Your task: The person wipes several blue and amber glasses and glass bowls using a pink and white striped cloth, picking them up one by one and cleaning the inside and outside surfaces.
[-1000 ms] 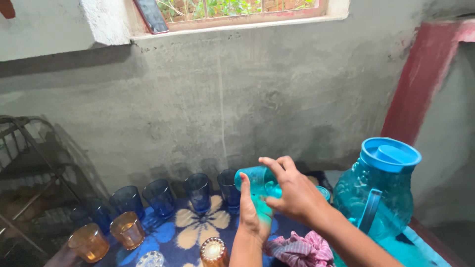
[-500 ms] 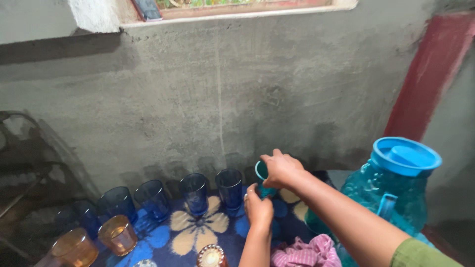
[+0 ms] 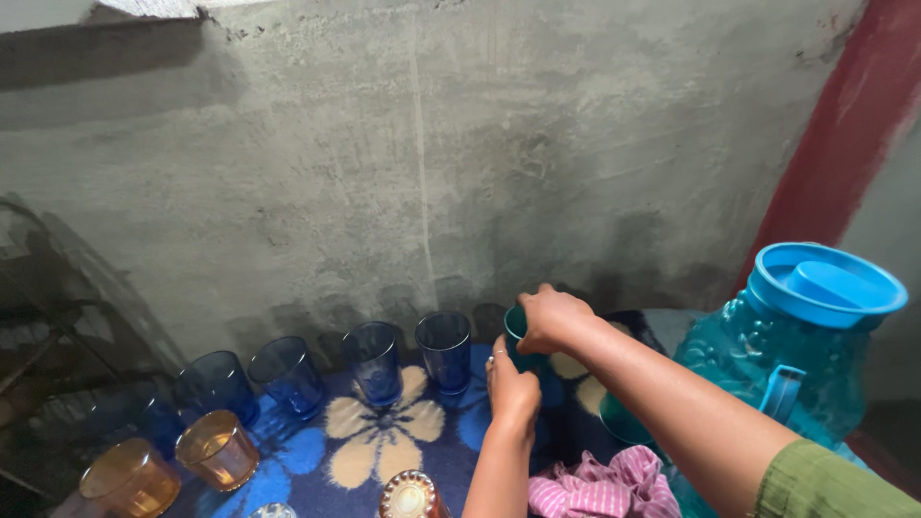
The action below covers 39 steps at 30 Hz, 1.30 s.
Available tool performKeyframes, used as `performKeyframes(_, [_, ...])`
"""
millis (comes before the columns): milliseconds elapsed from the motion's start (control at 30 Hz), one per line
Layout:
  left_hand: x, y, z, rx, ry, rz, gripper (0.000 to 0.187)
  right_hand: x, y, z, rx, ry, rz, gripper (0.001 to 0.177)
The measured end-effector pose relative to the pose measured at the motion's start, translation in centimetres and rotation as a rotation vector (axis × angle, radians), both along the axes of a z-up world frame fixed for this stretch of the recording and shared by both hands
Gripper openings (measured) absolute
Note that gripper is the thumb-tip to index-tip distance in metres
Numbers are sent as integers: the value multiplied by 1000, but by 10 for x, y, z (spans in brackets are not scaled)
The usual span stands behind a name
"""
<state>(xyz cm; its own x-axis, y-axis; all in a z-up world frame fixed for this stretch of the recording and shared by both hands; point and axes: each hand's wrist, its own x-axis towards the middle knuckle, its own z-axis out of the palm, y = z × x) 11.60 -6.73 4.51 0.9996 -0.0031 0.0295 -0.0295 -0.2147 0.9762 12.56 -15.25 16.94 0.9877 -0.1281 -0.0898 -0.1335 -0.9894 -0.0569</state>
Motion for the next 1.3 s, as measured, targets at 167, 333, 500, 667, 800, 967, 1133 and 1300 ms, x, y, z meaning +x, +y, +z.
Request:
performKeyframes(167, [-2, 0, 2, 29, 41, 1, 70, 1, -4, 4, -34, -29, 99, 92])
performKeyframes(333, [14, -6, -25, 122, 10, 88, 66, -13, -24, 49, -146, 110, 94, 85])
performKeyframes(500, [18, -11, -48, 76, -30, 227, 55, -45, -39, 55, -424, 321, 117, 73])
performKeyframes(667, [1, -3, -57, -63, 87, 222, 45, -76, -37, 25, -546, 455, 83, 66])
performKeyframes(800, [-16, 18, -32, -193, 23, 215, 38, -100, -21, 28, -564, 310, 79, 57])
performKeyframes(967, [-48, 47, 28, -240, 37, 172, 44, -138, 13, 82, -353, -68, 173, 56])
performKeyframes(1133, [-77, 84, 73, -314, -53, 85, 57, -180, 34, 88, 168, -379, 242, 63])
performKeyframes(1300, [-110, 106, 92, 262, -397, 352, 40, -217, 17, 20, 567, -769, 224, 65])
